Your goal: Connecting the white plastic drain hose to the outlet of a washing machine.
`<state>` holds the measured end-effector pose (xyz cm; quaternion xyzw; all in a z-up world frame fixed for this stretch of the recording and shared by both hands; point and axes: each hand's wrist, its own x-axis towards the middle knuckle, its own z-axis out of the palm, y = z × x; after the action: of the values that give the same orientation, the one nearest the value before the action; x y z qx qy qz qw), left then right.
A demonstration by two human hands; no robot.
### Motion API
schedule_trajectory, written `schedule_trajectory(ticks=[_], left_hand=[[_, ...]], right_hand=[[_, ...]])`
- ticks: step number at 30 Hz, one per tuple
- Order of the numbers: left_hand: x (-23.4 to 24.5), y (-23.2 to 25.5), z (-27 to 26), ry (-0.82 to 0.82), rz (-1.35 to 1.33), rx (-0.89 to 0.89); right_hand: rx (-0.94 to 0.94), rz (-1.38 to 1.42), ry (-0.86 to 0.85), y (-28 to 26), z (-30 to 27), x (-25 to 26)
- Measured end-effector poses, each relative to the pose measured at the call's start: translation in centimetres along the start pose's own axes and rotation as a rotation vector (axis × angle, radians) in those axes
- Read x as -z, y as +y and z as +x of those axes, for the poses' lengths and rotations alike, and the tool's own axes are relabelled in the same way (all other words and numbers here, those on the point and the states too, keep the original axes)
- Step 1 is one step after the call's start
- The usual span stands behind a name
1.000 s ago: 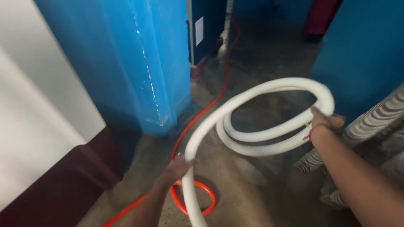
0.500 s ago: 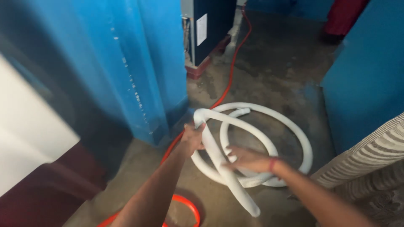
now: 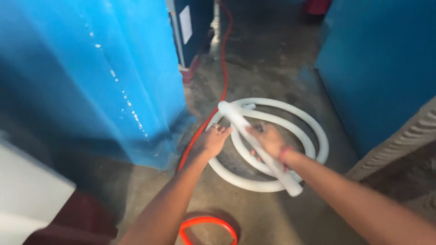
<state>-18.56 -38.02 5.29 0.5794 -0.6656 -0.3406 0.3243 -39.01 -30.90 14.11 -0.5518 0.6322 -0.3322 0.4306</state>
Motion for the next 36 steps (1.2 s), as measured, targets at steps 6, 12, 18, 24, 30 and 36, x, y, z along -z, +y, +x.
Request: schedule_trajectory(ticks=[6,12,18,24,30,36], left_hand=[[0.3,4.1,-3.0,-0.153,0.211,0.026],[2.1,4.5,-4.9,-0.136,0.267,0.005],[8.6,3.2,-8.1,-0.227,0.46,0.013],[11.0,-4.7,-9.2,-0.247,0.704,0.053],[14.0,-3.8,-10.6,-0.179,0.571,0.448],[18.7,-4.2,-10.1,-0.034,0.6,0.47]], right_hand=[[-0.102,0.165,0.053,-3.7,-0.1,0.4],[-0.067,0.11,-0.179,-3.9,3.1,-0.3],[0.517,-0.607,-0.227,5.9,12.6,-4.8],[0.197,-1.003,-0.5,-3.7,7.1,-7.9],[0.347,-1.027,-0.468,-3.7,9.6,-10.8],[0.213,-0.461,-0.66,-13.5,5.2,-12.2]])
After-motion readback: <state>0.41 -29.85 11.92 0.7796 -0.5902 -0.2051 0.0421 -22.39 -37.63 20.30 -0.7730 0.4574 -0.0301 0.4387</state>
